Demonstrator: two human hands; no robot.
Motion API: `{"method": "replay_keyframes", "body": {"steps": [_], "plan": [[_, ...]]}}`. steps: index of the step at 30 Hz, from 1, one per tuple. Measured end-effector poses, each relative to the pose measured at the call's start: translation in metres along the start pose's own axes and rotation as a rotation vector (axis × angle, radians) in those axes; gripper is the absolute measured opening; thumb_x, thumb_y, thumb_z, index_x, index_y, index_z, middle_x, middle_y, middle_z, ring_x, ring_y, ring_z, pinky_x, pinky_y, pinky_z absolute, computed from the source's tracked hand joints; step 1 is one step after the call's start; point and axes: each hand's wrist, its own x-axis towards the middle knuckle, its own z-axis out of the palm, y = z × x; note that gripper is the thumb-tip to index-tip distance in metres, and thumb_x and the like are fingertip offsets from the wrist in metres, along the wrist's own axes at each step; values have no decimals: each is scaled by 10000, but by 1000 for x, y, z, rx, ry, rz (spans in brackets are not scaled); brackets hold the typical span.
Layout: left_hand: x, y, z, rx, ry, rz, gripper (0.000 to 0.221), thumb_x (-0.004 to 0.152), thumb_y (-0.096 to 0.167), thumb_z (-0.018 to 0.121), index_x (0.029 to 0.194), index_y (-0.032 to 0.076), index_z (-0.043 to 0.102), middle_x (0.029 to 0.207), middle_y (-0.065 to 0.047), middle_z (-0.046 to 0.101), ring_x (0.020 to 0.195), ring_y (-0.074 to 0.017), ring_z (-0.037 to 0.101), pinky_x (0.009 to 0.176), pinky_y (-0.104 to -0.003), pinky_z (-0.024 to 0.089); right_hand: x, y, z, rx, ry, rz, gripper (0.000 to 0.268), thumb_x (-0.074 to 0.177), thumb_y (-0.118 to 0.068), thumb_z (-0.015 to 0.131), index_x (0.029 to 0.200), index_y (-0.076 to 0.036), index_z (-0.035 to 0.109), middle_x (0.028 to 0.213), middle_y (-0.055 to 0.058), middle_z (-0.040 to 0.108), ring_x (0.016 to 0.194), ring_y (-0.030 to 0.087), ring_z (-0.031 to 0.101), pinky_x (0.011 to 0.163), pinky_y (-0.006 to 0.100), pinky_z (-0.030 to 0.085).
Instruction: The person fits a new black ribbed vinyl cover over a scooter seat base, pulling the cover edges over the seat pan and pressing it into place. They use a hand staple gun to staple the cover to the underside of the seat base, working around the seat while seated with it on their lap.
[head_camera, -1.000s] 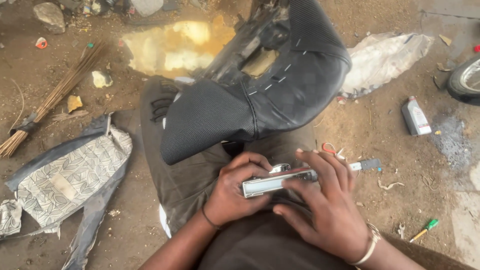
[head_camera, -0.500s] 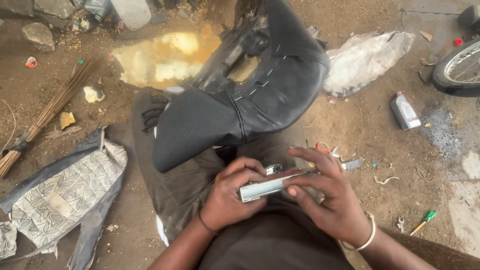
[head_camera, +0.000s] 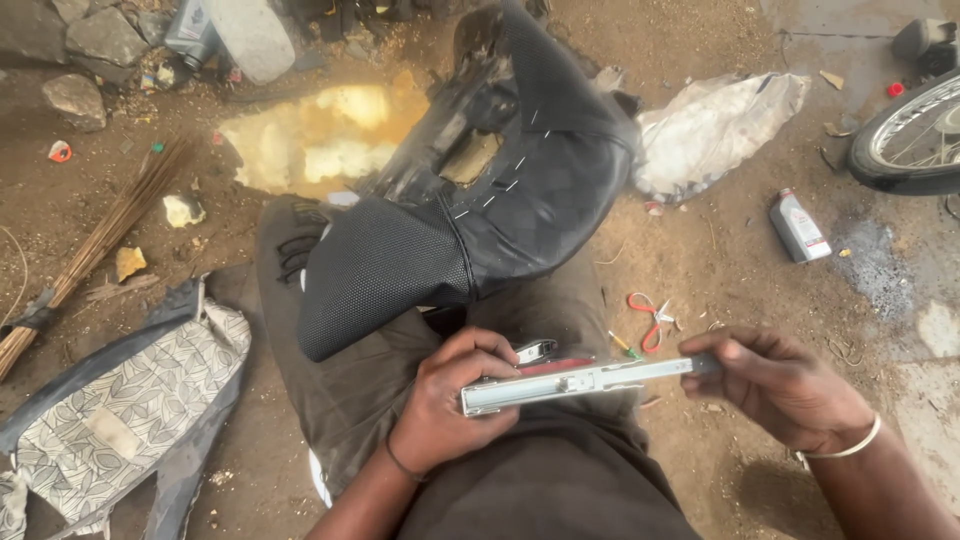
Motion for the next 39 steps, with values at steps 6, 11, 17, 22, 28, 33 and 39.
{"method": "replay_keyframes", "body": {"steps": [6, 11, 17, 22, 28, 33, 39], "plan": [[-1, 6, -4, 10, -10, -10, 293, 681, -1, 822, 951, 44, 719, 1093, -74, 687, 969, -187, 732, 833, -310, 611, 9, 38, 12, 574, -133, 4, 187, 959, -176, 642, 1039, -24, 714, 1036, 182, 740, 934, 347, 718, 868, 515, 552], [4, 23, -5, 227, -109, 145, 362, 653, 70, 871, 968, 76, 693, 1113, -61, 670, 1041, -258, 686, 924, -384, 549, -4, 20, 81, 417, -123, 143, 66, 875, -121, 704, 885, -57, 689, 998, 116, 745, 913, 293, 675, 800, 502, 531], [-1, 41, -1, 330, -115, 231, 385, 719, 92, 900, 995, 73, 632, 1113, -69, 642, 1048, -265, 669, 942, -393, 535, -14, 10, 98, 386, -6, 110, 86, 886, -147, 673, 834, -79, 667, 926, 99, 729, 904, 276, 681, 838, 527, 548], [11, 42, 20, 289, 39, 105, 317, 714, 68, 864, 954, 57, 657, 1065, -80, 675, 962, -248, 694, 849, -363, 556, -10, -8, 103, -97, 137, -248, 210, 907, -225, 714, 986, -30, 711, 1003, 130, 670, 914, 260, 636, 813, 470, 522], [54, 42, 31, -44, 240, -447, 204, 759, 109, 848, 878, 5, 719, 780, -64, 727, 673, -145, 678, 620, -292, 547, -7, -19, 146, -1074, 447, -1251, 729, 763, -585, 789, 1289, -126, 577, 1339, 128, 515, 1232, 286, 510, 1024, 441, 424], [54, 52, 45, -470, 198, -692, 249, 779, 121, 851, 923, -41, 729, 776, -61, 700, 656, -114, 623, 579, -291, 501, -1, 1, 155, -1365, 438, -1201, 911, 603, -458, 813, 1383, -102, 505, 1406, 156, 493, 1363, 365, 412, 1159, 561, 234], [59, 70, 26, 497, 139, 165, 475, 899, 379, 792, 1091, -43, 686, 1138, -202, 649, 993, -284, 674, 816, -402, 567, 37, 62, 86, -1306, 258, -566, 963, 506, -223, 877, 1387, -186, 492, 1446, 83, 482, 1420, 302, 362, 1184, 555, 200]]}}
